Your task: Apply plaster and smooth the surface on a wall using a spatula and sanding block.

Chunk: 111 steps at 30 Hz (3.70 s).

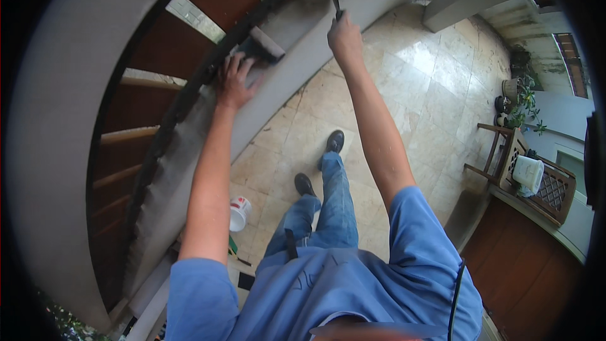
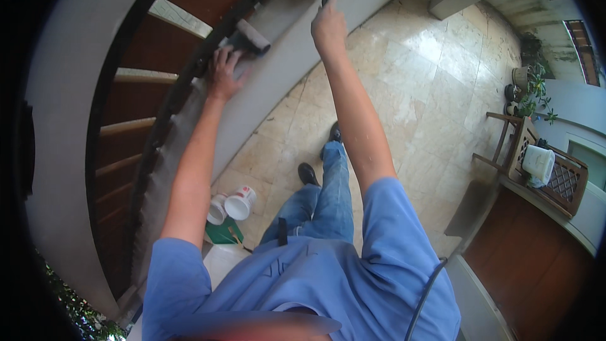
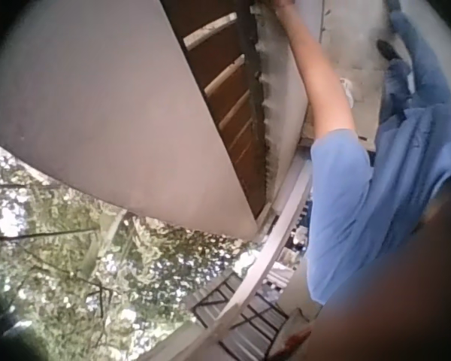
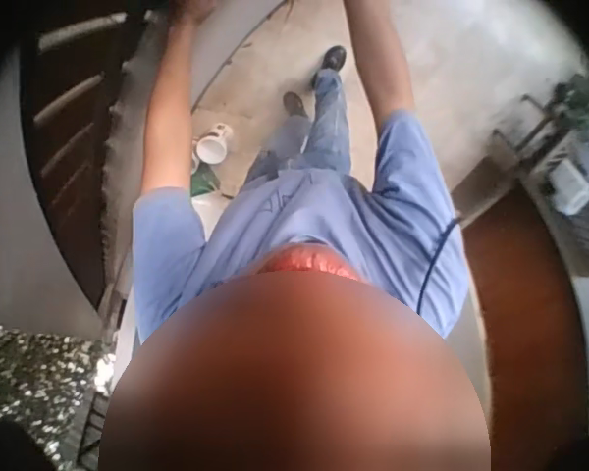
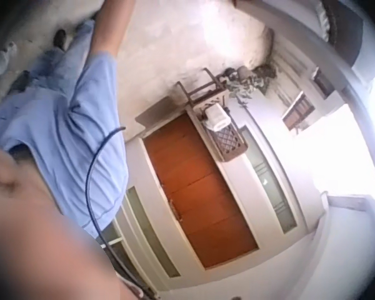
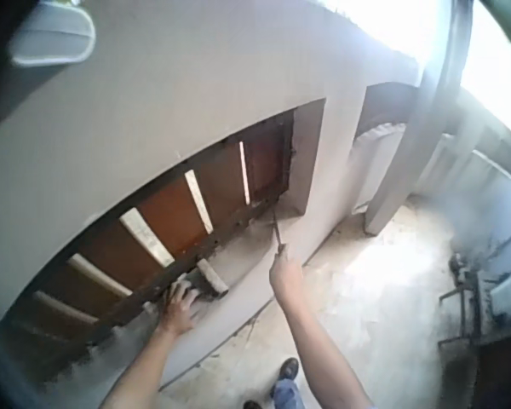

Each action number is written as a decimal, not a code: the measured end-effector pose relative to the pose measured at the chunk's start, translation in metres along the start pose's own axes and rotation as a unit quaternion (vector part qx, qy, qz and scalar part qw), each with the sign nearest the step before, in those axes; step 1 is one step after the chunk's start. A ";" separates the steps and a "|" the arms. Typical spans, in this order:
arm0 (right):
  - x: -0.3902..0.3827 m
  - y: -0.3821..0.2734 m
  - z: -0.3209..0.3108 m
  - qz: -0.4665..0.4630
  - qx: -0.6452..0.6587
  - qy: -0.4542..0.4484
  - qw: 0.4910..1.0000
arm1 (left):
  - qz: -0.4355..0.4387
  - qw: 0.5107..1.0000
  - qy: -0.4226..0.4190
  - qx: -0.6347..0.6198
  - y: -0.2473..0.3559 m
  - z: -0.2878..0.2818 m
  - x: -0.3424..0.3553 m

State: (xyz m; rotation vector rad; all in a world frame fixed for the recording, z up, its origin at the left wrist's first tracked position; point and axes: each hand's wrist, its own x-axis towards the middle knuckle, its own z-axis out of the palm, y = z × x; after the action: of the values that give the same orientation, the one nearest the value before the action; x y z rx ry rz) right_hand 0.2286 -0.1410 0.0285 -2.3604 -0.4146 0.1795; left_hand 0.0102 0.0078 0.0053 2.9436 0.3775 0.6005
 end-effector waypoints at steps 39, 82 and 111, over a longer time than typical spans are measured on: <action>0.003 0.008 0.016 0.013 -0.081 0.015 0.997 | -0.011 0.999 -0.017 -0.039 0.008 0.001 -0.001; 0.004 0.022 -0.008 0.031 -0.074 -0.039 0.996 | -0.007 1.000 -0.018 -0.018 0.007 0.001 -0.008; 0.016 0.018 -0.006 0.001 -0.021 -0.068 0.997 | -0.009 1.000 -0.016 -0.011 0.008 -0.001 -0.005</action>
State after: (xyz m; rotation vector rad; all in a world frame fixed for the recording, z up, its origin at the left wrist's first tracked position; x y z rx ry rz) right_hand 0.2491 -0.1516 0.0202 -2.3971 -0.4858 0.3367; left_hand 0.0070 -0.0011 0.0055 2.9218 0.3906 0.5526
